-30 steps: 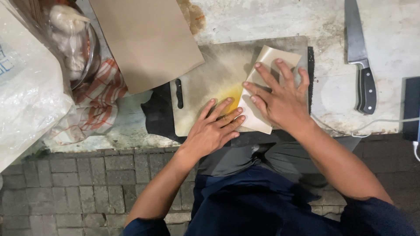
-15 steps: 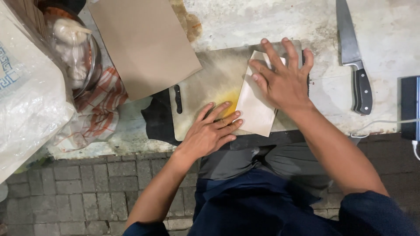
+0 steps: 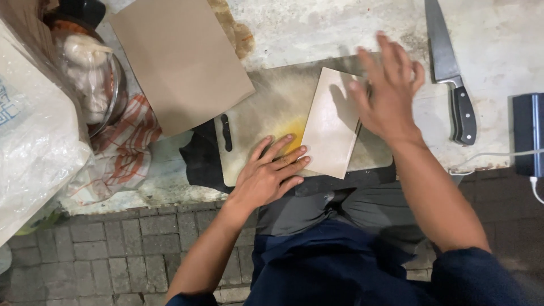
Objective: Lining small cardboard boxes with paper inserts at a packaging station.
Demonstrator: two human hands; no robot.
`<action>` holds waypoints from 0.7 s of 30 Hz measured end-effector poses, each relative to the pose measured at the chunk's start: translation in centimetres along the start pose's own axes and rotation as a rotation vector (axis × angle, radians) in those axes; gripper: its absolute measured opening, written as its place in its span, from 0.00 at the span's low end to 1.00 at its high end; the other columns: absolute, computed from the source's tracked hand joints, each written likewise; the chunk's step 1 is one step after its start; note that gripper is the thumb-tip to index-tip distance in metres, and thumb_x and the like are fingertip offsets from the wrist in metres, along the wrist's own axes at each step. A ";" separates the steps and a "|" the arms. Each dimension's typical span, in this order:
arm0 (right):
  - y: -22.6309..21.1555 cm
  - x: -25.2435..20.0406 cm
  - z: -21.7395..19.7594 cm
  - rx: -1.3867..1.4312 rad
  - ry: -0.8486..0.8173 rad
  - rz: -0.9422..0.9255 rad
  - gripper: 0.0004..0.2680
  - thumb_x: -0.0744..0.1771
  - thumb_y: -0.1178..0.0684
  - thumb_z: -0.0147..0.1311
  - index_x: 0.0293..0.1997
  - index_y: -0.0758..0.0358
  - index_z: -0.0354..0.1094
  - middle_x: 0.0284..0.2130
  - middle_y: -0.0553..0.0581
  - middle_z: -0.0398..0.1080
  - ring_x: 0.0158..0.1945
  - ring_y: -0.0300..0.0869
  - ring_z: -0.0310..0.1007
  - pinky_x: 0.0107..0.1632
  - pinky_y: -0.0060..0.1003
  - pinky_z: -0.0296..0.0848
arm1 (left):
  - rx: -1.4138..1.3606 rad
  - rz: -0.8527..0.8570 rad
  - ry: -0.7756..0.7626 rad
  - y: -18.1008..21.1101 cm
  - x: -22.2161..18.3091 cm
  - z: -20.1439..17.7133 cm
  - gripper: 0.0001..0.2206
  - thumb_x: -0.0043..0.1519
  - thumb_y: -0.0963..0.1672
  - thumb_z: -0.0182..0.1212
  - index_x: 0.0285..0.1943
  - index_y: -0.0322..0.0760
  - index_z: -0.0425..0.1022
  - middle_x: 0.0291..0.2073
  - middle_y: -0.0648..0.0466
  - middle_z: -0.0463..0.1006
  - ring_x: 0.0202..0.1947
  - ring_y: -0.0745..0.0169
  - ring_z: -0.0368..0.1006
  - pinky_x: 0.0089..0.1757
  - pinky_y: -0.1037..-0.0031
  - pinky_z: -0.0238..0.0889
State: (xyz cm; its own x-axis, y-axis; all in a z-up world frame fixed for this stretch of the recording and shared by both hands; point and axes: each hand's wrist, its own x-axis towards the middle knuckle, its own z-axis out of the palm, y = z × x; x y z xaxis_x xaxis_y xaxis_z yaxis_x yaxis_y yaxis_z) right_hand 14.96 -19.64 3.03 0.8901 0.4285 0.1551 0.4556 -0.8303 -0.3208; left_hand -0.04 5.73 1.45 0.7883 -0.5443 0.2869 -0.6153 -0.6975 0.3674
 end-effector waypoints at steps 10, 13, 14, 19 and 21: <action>2.1 -7.5 -4.1 0.074 0.075 0.372 0.22 0.67 0.51 0.51 0.68 0.68 0.52 0.68 0.68 0.44 0.70 0.61 0.42 0.66 0.63 0.42 | 0.131 -0.175 0.267 4.8 2.9 2.1 0.23 0.63 0.57 0.59 0.52 0.37 0.73 0.59 0.48 0.72 0.64 0.43 0.62 0.61 0.42 0.50; 5.2 -8.9 -3.4 -0.112 0.077 0.514 0.25 0.66 0.57 0.55 0.70 0.73 0.49 0.67 0.71 0.44 0.68 0.62 0.41 0.64 0.64 0.38 | 0.179 -0.299 0.243 6.7 5.2 2.4 0.30 0.61 0.61 0.55 0.60 0.36 0.69 0.62 0.44 0.68 0.65 0.41 0.61 0.62 0.45 0.51; 7.2 -9.7 -2.5 -0.183 0.196 0.415 0.24 0.67 0.59 0.57 0.69 0.77 0.49 0.65 0.75 0.51 0.65 0.66 0.49 0.60 0.62 0.43 | 0.229 -0.381 0.155 7.4 6.2 2.2 0.36 0.60 0.63 0.51 0.64 0.34 0.66 0.64 0.40 0.65 0.66 0.37 0.60 0.61 0.45 0.53; 12.7 -9.8 -0.2 -0.207 0.196 0.479 0.18 0.69 0.58 0.55 0.66 0.71 0.59 0.54 0.70 0.62 0.52 0.67 0.58 0.44 0.65 0.62 | 0.243 -0.389 0.058 6.9 6.8 3.4 0.31 0.61 0.57 0.56 0.66 0.33 0.64 0.64 0.37 0.64 0.66 0.34 0.58 0.60 0.39 0.49; 12.9 -9.7 -0.6 -0.182 0.193 0.456 0.15 0.68 0.61 0.55 0.63 0.69 0.65 0.51 0.67 0.63 0.49 0.65 0.59 0.42 0.62 0.64 | 0.139 -0.372 0.025 5.9 6.6 2.6 0.29 0.61 0.54 0.57 0.64 0.31 0.66 0.65 0.36 0.63 0.68 0.32 0.54 0.62 0.35 0.42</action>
State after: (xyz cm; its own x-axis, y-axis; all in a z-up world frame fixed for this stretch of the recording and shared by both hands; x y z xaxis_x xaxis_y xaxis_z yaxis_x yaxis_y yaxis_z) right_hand 12.17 -34.69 -2.07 0.9760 -0.0499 0.2120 0.0004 -0.9730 -0.2307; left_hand 1.56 -3.21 3.23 0.9560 -0.2327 0.1788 -0.2808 -0.9023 0.3270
